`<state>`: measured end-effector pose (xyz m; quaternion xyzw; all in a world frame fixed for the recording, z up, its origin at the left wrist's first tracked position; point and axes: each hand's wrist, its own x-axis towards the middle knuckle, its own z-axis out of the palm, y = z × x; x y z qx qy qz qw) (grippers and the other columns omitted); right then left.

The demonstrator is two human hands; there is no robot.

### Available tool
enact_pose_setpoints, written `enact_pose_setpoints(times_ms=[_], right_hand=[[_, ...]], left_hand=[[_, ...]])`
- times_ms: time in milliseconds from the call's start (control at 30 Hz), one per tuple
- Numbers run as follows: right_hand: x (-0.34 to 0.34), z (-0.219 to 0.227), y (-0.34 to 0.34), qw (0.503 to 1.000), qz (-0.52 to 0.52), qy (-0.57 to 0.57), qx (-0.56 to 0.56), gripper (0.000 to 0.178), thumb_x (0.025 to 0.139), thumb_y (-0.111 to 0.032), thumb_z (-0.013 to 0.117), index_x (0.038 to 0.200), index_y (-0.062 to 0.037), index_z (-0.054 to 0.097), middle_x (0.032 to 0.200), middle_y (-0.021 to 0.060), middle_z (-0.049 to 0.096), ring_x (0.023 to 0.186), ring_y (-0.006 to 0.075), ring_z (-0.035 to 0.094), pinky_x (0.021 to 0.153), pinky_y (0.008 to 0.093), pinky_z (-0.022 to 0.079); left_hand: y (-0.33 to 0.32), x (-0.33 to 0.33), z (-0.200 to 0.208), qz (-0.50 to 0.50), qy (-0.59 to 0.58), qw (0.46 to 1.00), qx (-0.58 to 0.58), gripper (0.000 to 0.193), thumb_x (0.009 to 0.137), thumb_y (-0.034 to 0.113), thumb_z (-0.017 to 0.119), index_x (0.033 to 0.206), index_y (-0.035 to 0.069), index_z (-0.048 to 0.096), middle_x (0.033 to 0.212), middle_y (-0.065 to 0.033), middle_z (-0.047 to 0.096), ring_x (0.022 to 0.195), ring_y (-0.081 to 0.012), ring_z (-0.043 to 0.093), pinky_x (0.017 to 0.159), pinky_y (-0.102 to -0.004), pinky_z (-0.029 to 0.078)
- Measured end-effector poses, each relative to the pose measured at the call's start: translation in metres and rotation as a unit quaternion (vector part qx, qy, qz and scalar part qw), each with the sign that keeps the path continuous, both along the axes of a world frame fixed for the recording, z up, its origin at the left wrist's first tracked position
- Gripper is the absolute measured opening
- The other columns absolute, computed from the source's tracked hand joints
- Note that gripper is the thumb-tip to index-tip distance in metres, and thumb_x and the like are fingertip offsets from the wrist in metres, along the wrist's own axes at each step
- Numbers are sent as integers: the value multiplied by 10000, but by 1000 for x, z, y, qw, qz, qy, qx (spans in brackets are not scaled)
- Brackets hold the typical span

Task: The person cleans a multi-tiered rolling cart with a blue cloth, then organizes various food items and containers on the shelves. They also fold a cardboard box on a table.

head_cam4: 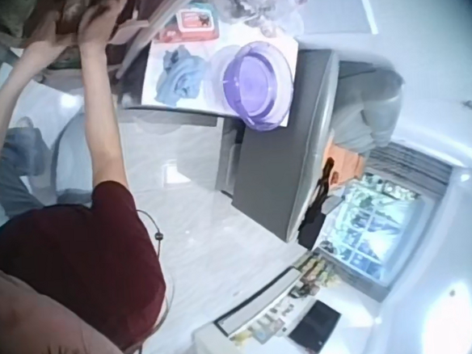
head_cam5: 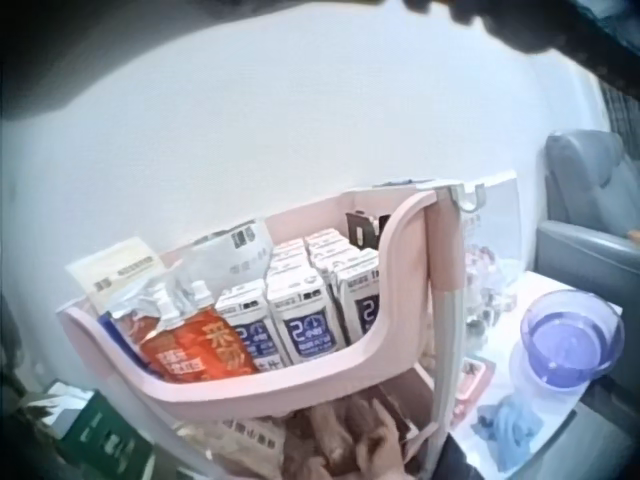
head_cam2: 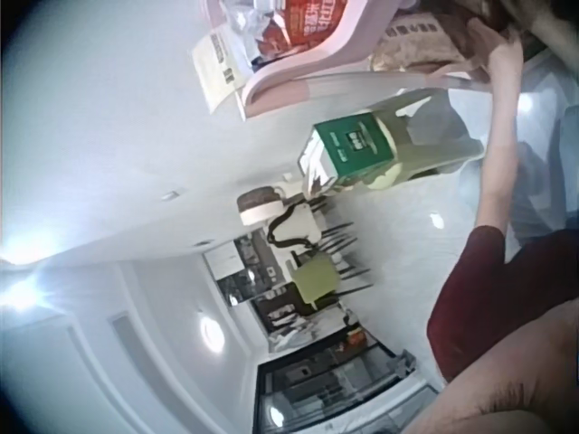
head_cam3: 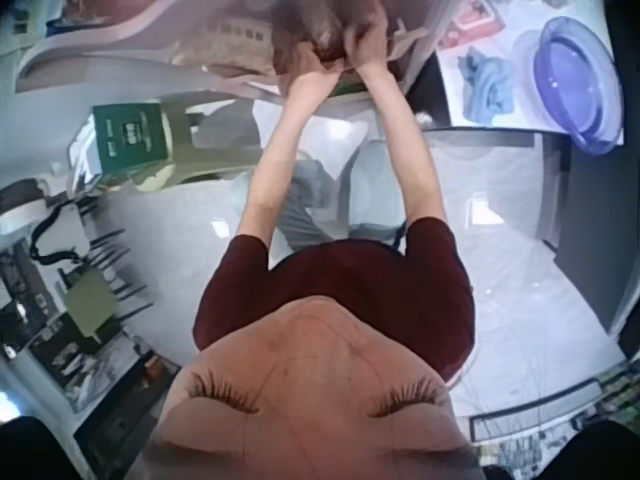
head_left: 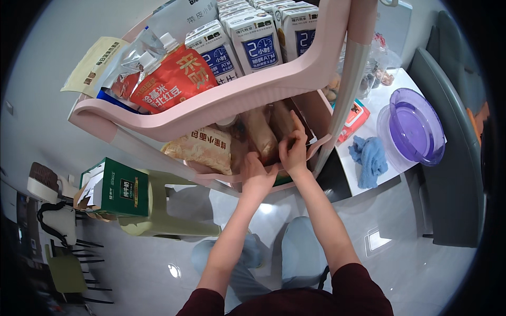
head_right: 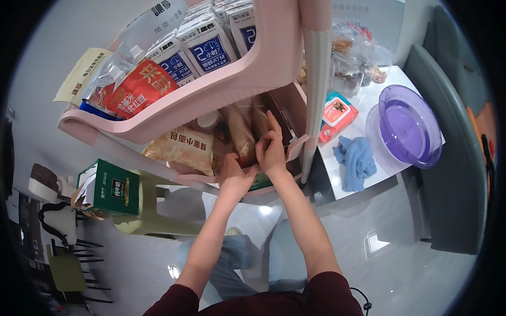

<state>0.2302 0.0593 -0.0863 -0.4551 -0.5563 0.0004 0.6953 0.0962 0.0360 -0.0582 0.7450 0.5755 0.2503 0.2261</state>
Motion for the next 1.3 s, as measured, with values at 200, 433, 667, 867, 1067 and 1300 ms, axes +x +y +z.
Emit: enact_pose_setpoints(times_ms=[200, 433, 667, 867, 1067, 1300], right_hand=[[-4, -3, 1, 1000, 10, 10, 0, 339, 814, 40, 557, 987, -32, 274, 1373, 282, 422, 1257, 403, 462, 1022, 409, 396], [-3, -3, -1, 996, -4, -84, -26, 306, 791, 52, 546, 1087, -24, 531, 1304, 219, 515, 1213, 388, 501, 1040, 435, 391], [-5, -5, -2, 981, -94, -163, -53, 435, 715, 115, 537, 1119, -47, 536, 1389, 234, 422, 1267, 414, 438, 1065, 459, 364], [-7, -7, -7, 992, -82, -87, -35, 658, 763, 44, 578, 1357, 3, 296, 1490, 238, 264, 1349, 422, 299, 1118, 452, 268], [-11, -3, -13, 990, -95, -105, -3, 734, 781, -50, 632, 1403, -17, 243, 1484, 273, 247, 1356, 444, 273, 1125, 492, 226], [-66, 29, -40, 980, 18, -184, 79, 420, 732, -69, 614, 1132, -33, 492, 1364, 245, 413, 1257, 436, 405, 1058, 535, 306]], left_hand=[[0, -15, 15, 8, -109, 972, 208, 750, 787, 224, 722, 1352, -24, 295, 1270, -257, 412, 1187, -409, 442, 993, -454, 381], [30, -5, 22, -61, -167, 976, 128, 718, 862, 238, 630, 1412, -18, 246, 1361, -269, 372, 1243, -423, 400, 1042, -450, 336], [26, -18, 8, -77, -144, 985, 64, 636, 916, 224, 536, 1423, -31, 247, 1423, -253, 333, 1298, -399, 355, 1078, -424, 300], [-1, -38, 26, -94, -211, 953, 194, 711, 891, 152, 571, 1461, -22, 184, 1509, -223, 238, 1374, -375, 273, 1129, -434, 220], [-15, -52, 41, -68, -217, 912, 343, 588, 871, 105, 567, 1370, -49, 297, 1443, -252, 312, 1351, -383, 300, 1113, -465, 237], [-10, -88, 26, -46, -285, 807, 516, 589, 884, 149, 528, 1381, -26, 265, 1465, -219, 232, 1354, -353, 289, 1118, -480, 237]])
